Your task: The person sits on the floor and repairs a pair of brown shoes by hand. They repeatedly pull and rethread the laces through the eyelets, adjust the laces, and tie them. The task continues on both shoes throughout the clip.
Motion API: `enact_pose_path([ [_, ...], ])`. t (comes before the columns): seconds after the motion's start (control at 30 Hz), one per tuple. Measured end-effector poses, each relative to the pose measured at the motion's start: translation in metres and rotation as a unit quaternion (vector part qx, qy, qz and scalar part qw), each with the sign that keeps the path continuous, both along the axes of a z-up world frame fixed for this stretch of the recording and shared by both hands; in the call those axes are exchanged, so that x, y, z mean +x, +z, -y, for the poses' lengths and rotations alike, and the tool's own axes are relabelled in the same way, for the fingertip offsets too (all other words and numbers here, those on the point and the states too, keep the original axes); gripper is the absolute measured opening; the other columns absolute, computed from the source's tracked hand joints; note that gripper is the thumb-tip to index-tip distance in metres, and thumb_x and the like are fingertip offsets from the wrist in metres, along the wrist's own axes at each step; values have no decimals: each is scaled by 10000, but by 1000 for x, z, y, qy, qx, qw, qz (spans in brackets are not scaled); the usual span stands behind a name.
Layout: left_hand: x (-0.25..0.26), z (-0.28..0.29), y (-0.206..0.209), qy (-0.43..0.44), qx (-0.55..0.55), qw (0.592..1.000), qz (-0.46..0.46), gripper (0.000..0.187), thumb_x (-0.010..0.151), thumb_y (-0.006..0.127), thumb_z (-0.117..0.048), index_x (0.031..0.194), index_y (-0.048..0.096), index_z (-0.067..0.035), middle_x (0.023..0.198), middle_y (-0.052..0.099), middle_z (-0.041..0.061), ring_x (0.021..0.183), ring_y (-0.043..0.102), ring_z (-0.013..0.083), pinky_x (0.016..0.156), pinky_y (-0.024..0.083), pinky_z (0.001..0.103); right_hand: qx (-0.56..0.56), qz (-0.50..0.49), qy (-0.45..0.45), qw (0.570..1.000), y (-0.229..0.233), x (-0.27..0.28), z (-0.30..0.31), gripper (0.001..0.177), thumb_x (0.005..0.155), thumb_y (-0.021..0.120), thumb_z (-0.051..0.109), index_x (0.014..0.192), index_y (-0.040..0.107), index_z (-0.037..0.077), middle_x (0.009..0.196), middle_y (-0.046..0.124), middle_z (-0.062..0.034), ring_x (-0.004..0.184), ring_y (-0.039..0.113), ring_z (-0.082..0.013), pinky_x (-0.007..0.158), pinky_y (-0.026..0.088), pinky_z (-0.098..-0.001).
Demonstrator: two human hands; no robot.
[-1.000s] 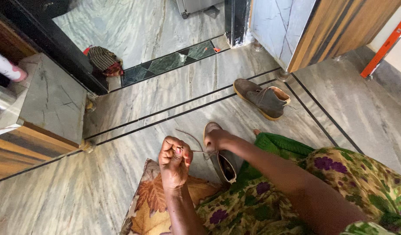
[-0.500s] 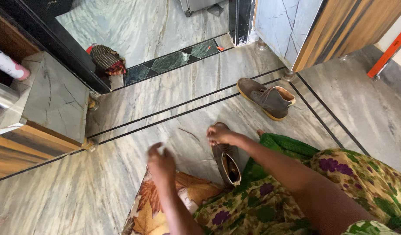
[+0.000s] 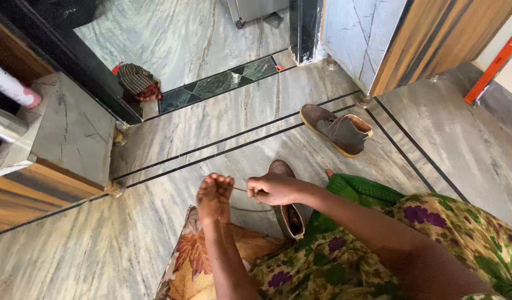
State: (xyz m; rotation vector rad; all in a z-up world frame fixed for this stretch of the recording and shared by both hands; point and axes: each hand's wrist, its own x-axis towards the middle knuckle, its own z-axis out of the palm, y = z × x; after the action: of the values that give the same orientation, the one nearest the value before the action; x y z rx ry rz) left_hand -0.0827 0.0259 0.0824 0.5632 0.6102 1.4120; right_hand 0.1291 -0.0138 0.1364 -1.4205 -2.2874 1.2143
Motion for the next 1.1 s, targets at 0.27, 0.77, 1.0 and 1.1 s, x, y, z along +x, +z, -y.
enact_pose_path([
  [0.27,-13,12,26,143,32,989,0,139,1072,572,-144,1072,692,-74,939,716,38,786,667,147,808,601,364,60,-135,10,989,-29,38,21,180,949,584,60,1125,554,33,1014,755,-108,887,738,-215,758,562,-389],
  [0.77,145,59,-31,-321,110,841,-422,130,1060,568,-42,1108,688,-61,967,745,100,769,702,140,680,616,320,-79,-132,-277,949,-142,108,58,244,974,666,204,963,677,-40,884,761,-104,747,737,-159,713,639,-318],
  [1.0,132,38,-76,-303,31,776,-552,110,1017,630,-107,1063,685,-23,951,726,118,762,720,178,635,595,343,-277,-348,-368,817,-178,141,69,219,972,710,201,1087,700,15,965,704,-71,858,694,-178,788,619,-354],
  [1.1,129,38,-71,-270,23,760,-591,118,989,640,-98,1056,689,-14,964,741,131,795,746,189,658,601,366,-311,-391,-365,785,-183,141,67,231,950,713,190,1128,711,42,977,713,-72,870,695,-189,811,600,-372],
])
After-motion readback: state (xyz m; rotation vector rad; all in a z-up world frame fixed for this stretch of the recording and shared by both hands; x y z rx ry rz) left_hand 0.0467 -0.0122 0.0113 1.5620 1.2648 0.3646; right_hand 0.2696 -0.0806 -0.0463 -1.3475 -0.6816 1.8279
